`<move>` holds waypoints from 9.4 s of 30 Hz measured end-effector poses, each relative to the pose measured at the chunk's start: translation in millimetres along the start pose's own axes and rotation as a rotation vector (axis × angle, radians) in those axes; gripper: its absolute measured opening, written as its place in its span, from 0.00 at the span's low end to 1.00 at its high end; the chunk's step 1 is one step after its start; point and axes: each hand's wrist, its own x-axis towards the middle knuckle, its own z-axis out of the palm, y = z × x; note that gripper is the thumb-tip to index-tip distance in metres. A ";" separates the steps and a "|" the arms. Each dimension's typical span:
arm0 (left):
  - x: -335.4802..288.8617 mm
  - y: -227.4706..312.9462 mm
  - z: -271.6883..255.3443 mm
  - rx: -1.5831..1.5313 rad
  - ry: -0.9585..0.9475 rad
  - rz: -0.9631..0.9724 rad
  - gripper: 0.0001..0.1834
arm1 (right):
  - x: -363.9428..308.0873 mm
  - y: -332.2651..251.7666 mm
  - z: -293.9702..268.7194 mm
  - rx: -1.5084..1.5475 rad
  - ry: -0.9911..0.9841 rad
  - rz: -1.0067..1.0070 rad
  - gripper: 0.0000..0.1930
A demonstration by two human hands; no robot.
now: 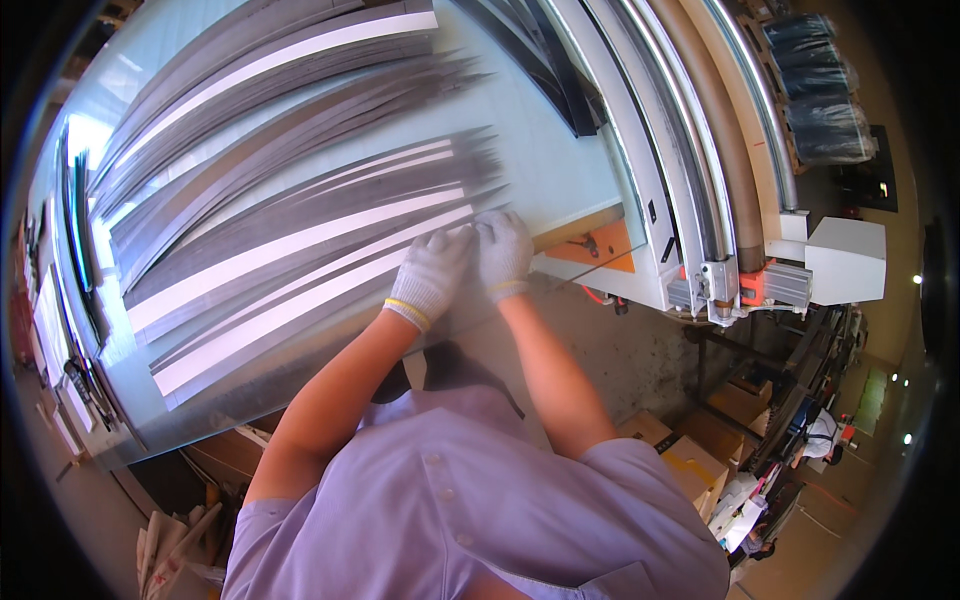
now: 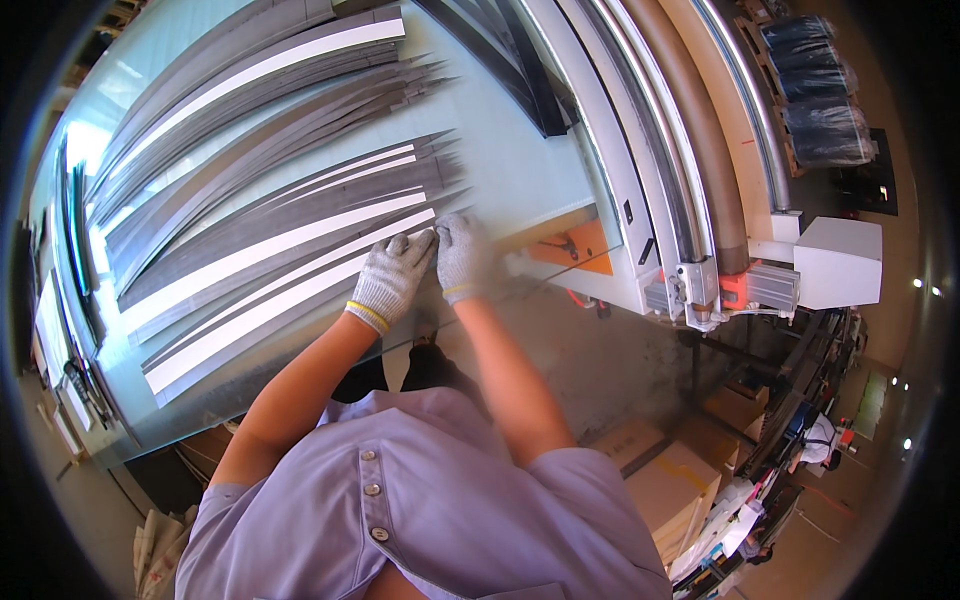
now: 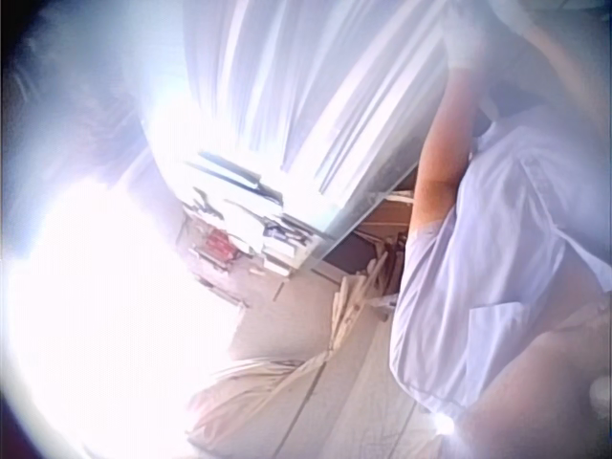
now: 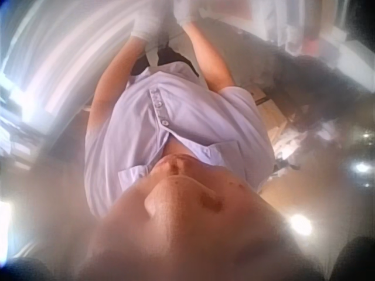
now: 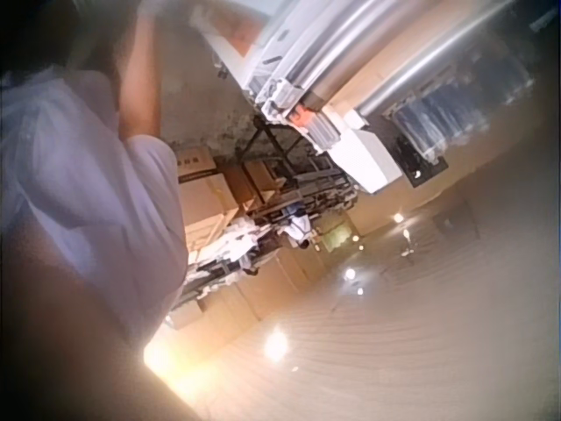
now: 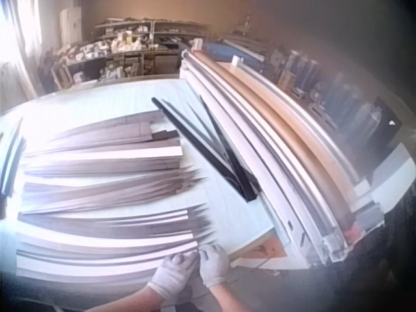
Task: The person peels the white protective paper backing off of several long silver strips one at a time on a work table.
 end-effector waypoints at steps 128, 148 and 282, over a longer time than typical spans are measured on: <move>-71.3 -81.7 -21.8 0.029 0.182 -0.721 0.39 | 76.4 -31.2 39.5 -0.363 -0.335 -0.304 0.42; -77.2 -58.2 -20.7 -0.087 0.585 -0.636 0.30 | -19.7 80.2 -52.1 -0.078 0.076 0.118 0.10; -17.4 9.6 25.3 -0.179 0.203 -0.255 0.26 | 54.3 22.4 -1.3 -0.193 -0.504 0.031 0.22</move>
